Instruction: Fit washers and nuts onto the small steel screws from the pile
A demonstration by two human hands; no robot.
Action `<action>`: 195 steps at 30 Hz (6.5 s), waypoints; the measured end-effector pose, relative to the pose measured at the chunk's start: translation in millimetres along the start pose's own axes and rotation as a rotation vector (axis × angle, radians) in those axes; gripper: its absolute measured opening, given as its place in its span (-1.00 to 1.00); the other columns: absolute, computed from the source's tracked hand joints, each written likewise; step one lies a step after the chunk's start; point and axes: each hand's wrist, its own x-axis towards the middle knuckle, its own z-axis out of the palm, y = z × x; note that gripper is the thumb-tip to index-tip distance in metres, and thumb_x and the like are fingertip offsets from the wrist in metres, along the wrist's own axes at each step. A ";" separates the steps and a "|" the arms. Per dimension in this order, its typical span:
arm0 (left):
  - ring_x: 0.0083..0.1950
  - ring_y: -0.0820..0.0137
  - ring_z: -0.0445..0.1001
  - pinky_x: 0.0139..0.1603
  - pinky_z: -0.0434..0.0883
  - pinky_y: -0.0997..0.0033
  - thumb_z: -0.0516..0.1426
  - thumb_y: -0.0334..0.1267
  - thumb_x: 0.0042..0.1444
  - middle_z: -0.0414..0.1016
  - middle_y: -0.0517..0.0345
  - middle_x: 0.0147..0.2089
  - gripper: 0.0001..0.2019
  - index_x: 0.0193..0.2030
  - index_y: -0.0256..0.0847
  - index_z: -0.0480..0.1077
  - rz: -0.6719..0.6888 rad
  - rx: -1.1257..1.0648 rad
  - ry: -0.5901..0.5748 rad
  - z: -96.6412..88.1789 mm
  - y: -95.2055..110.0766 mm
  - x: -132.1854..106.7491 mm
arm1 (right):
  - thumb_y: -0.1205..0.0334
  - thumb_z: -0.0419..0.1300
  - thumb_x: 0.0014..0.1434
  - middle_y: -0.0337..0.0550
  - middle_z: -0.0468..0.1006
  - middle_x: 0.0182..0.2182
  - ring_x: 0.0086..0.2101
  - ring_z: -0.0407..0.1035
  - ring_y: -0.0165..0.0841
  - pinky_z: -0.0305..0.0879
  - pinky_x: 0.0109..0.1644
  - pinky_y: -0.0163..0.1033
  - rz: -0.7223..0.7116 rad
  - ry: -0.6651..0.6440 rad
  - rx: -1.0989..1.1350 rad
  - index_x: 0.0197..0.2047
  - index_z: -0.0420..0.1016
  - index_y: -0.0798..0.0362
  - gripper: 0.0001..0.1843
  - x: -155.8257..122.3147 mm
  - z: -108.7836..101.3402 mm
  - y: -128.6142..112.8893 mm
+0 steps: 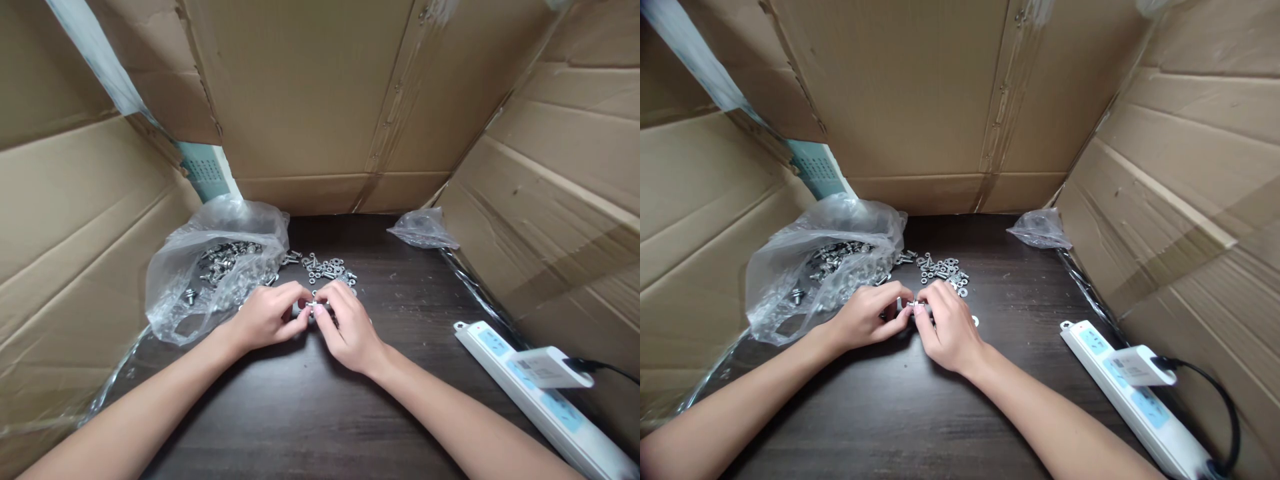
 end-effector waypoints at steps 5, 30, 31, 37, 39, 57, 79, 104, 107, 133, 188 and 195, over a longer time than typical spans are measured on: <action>-0.55 0.57 0.37 -0.49 0.26 0.54 0.08 -0.31 0.30 0.47 0.27 -0.38 -0.93 -0.16 -0.21 0.37 0.007 0.008 0.020 0.5 -0.7 0.0 | 0.37 0.12 0.21 0.04 0.38 -0.04 0.00 0.29 -0.11 0.29 0.09 0.04 -0.046 0.118 0.008 -0.06 0.25 0.01 -0.77 -1.9 -1.7 -5.3; -0.52 0.57 0.40 -0.46 0.30 0.55 0.06 -0.28 0.33 0.52 0.22 -0.36 -0.90 -0.15 -0.22 0.39 -0.004 0.012 0.023 -0.4 -0.2 0.4 | 0.29 0.02 0.42 0.00 0.45 -0.10 -0.06 0.32 -0.18 0.31 0.08 0.02 0.050 0.030 -0.008 -0.31 0.40 0.02 -0.75 -0.1 0.7 3.2; -0.52 0.57 0.40 -0.46 0.30 0.55 0.07 -0.28 0.33 0.53 0.22 -0.35 -0.90 -0.15 -0.22 0.39 -0.007 0.010 0.020 -0.3 -0.4 0.4 | 0.29 0.02 0.41 -0.01 0.46 -0.11 -0.07 0.33 -0.18 0.31 0.07 0.01 0.045 0.031 -0.005 -0.31 0.41 0.02 -0.76 -0.1 0.9 3.3; -0.55 0.59 0.38 -0.49 0.28 0.54 0.11 -0.26 0.31 0.52 0.24 -0.35 -0.91 -0.16 -0.22 0.40 -0.024 0.002 0.004 0.5 -1.8 -0.3 | 0.30 0.07 0.36 -0.01 0.45 -0.13 -0.07 0.36 -0.19 0.33 0.05 -0.03 0.042 0.048 0.047 -0.22 0.42 0.02 -0.87 0.4 1.5 2.2; -0.55 0.59 0.37 -0.50 0.27 0.54 0.11 -0.26 0.31 0.52 0.25 -0.35 -0.91 -0.16 -0.21 0.40 -0.026 0.003 0.005 0.5 -1.4 -0.2 | 0.30 0.07 0.36 -0.02 0.45 -0.15 -0.08 0.36 -0.20 0.33 0.04 -0.03 0.043 0.048 0.060 -0.22 0.41 0.02 -0.88 0.9 1.7 2.4; -0.54 0.57 0.39 -0.48 0.28 0.54 0.10 -0.30 0.33 0.51 0.23 -0.37 -0.90 -0.14 -0.23 0.43 0.000 -0.010 0.006 0.5 0.1 -0.5 | 0.26 -0.04 0.42 -0.13 0.42 -0.35 -0.26 0.28 -0.25 0.25 -0.11 -0.09 0.097 -0.005 0.068 -0.41 0.23 -0.01 -0.68 1.9 0.6 3.3; -0.54 0.58 0.39 -0.49 0.28 0.54 0.11 -0.31 0.32 0.51 0.25 -0.36 -0.92 -0.14 -0.23 0.42 0.010 -0.010 0.004 0.9 0.3 -0.2 | 0.29 0.00 0.38 -0.08 0.39 -0.21 -0.16 0.31 -0.22 0.27 -0.05 -0.07 0.118 -0.047 0.126 -0.28 0.28 0.01 -0.85 0.7 1.0 4.9; -0.54 0.57 0.37 -0.49 0.27 0.55 0.10 -0.31 0.32 0.50 0.25 -0.38 -0.93 -0.15 -0.22 0.41 0.006 -0.011 0.015 0.3 0.7 0.4 | 0.28 0.03 0.37 -0.10 0.41 -0.23 -0.19 0.30 -0.23 0.26 -0.07 -0.07 0.132 -0.037 0.097 -0.25 0.29 0.01 -0.88 0.3 0.8 4.5; -0.54 0.57 0.37 -0.49 0.28 0.54 0.11 -0.31 0.32 0.50 0.25 -0.38 -0.93 -0.14 -0.22 0.41 0.006 -0.010 0.007 0.4 0.3 0.2 | 0.29 0.04 0.35 -0.09 0.40 -0.21 -0.17 0.30 -0.23 0.27 -0.06 -0.07 0.117 -0.044 0.095 -0.23 0.29 0.01 -0.92 0.3 0.8 4.6; -0.53 0.57 0.39 -0.49 0.28 0.54 0.11 -0.31 0.31 0.51 0.25 -0.37 -0.93 -0.14 -0.22 0.42 0.002 -0.009 -0.001 0.9 0.0 0.0 | 0.29 -0.04 0.42 -0.09 0.41 -0.27 -0.21 0.32 -0.24 0.29 -0.06 -0.08 0.094 -0.072 0.068 -0.35 0.28 0.01 -0.74 2.2 2.4 6.0; -0.55 0.55 0.35 -0.50 0.27 0.54 0.09 -0.30 0.29 0.42 0.29 -0.47 -0.92 -0.21 -0.22 0.39 -0.006 -0.030 -0.035 2.1 7.4 1.4 | 0.29 -0.05 0.37 -0.07 0.40 -0.26 -0.22 0.26 -0.22 0.25 -0.08 -0.04 0.026 -0.093 0.007 -0.32 0.22 0.00 -0.81 2.0 -3.3 4.0; -0.56 0.54 0.33 -0.51 0.25 0.52 0.10 -0.29 0.29 0.40 0.29 -0.49 -0.90 -0.24 -0.23 0.38 0.025 -0.029 -0.003 3.3 8.0 0.7 | 0.29 -0.12 0.44 -0.05 0.41 -0.30 -0.25 0.26 -0.22 0.25 -0.10 -0.06 -0.022 -0.071 -0.022 -0.35 0.21 0.00 -0.71 2.0 0.7 6.9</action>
